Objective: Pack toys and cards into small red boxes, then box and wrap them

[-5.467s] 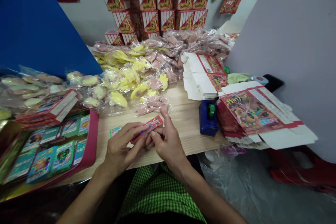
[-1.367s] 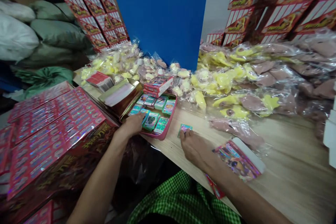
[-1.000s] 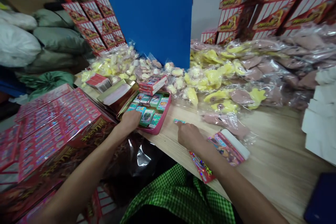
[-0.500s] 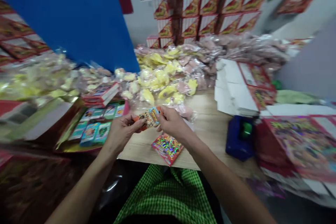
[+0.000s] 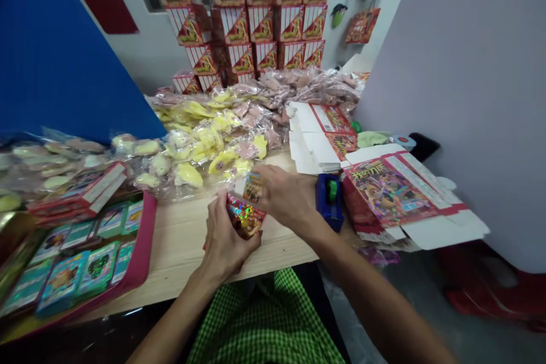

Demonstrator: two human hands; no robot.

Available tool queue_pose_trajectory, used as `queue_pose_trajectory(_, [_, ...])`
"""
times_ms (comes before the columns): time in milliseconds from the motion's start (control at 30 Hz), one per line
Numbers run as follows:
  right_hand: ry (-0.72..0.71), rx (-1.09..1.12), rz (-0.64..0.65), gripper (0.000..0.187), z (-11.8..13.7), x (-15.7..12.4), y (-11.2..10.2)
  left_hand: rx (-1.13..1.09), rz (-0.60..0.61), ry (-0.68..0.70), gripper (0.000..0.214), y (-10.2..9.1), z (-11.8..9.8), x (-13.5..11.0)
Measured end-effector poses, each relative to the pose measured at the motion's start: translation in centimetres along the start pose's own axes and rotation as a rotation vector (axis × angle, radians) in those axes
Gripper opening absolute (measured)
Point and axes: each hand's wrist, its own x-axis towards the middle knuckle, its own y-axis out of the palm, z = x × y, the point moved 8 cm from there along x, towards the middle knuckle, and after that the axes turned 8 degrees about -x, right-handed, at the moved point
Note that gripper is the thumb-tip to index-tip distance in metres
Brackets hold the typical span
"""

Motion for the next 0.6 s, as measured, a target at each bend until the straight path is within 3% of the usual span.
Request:
queue_pose_trajectory(100, [-0.226, -0.018, -0.082, 0.035, 3.8, -0.4, -0.2, -0.094, -0.147, 0.062, 0.107, -1.7, -0.4, -0.2])
queue_pose_trajectory(233, [-0.383, -0.059, -0.104, 0.024, 6.4, -1.4, 0.1, -0.213, -0.268, -0.073, 0.107, -2.7, 1.3, 0.1])
queue_pose_trajectory(400, [-0.347, -0.004, -0.17, 0.043, 5.9, -2.4, -0.2, -0.125, -0.298, -0.023, 0.112, -2.9, 1.7, 0.5])
queue_pose_trajectory(600, [-0.389, -0.127, -0.015, 0.036, 5.5, -2.8, 2.1, -0.108, -0.317, -0.013, 0.117, -2.3, 2.2, 0.0])
